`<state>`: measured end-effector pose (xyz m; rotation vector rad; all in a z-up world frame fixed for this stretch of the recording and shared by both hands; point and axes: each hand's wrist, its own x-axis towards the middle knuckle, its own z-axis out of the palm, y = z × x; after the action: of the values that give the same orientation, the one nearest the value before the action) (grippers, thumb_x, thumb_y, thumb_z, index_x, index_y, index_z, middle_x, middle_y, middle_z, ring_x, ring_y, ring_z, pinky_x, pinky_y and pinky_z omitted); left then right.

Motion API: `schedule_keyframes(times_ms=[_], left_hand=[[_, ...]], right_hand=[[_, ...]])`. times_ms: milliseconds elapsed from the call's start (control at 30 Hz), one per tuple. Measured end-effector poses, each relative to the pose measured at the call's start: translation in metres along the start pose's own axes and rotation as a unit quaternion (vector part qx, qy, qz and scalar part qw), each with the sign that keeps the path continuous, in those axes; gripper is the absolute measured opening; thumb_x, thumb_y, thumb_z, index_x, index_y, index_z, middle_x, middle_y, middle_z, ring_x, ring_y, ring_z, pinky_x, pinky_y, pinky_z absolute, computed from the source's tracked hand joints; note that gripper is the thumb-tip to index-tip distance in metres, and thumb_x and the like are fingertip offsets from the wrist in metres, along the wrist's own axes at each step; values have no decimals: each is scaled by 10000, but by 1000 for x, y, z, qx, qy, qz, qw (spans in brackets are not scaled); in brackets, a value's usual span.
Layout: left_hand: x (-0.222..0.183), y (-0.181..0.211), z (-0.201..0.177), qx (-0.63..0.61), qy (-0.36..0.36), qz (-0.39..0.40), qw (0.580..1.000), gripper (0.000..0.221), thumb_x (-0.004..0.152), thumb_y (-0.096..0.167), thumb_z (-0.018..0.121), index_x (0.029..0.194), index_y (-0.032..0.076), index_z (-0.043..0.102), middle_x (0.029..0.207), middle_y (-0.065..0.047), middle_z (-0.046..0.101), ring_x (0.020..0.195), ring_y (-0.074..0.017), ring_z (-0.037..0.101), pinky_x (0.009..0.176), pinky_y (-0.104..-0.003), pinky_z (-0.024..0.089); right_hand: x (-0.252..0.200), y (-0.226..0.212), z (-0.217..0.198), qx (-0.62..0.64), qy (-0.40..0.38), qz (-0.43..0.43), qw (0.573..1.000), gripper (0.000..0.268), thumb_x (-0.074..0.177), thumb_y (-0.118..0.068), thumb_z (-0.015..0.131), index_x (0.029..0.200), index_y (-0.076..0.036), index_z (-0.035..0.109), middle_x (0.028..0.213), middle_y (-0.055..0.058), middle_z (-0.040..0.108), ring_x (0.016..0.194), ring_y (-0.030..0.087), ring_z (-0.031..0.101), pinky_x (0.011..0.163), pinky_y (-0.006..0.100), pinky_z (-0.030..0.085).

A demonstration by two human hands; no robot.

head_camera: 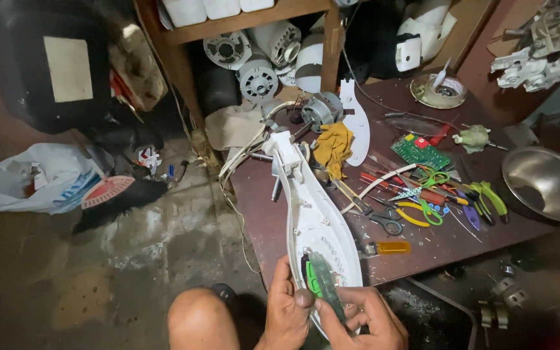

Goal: Searching through a tray of various screws and small metal components to find and fit the correct parts into a plastic appliance housing.

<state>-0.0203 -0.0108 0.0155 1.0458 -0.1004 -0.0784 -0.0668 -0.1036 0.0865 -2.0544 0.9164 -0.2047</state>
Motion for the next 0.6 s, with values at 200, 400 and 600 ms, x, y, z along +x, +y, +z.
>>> schedule_keyframes(times_ms=[200, 400, 600], left_hand=[[-2, 4, 4, 42, 16, -7, 999, 1063, 634, 775, 701, 1326, -7, 500, 999, -89, 690, 843, -129, 639, 717, -261, 531], [-1, -10, -2, 4, -8, 1, 1000, 945, 709, 717, 709, 1279, -9, 506, 885, -57, 653, 731, -92, 573, 630, -238, 479], [-4, 1, 4, 11, -22, 5, 1000, 645, 883, 471, 683, 1286, 5, 495, 912, -59, 648, 758, -112, 575, 666, -250, 466]], right_hand=[[-2, -1, 5, 8, 26, -61, 998, 209, 604, -273, 902, 787, -242, 806, 619, -22, 706, 514, 127, 605, 508, 261, 506], [0, 9, 2, 36, 9, -180, 983, 286, 619, -246, 848, 902, -229, 818, 893, -138, 818, 485, 77, 714, 430, 200, 513], [6, 16, -5, 41, -37, -197, 979, 217, 692, -222, 764, 896, -215, 835, 875, -124, 818, 632, 60, 723, 605, 196, 660]])
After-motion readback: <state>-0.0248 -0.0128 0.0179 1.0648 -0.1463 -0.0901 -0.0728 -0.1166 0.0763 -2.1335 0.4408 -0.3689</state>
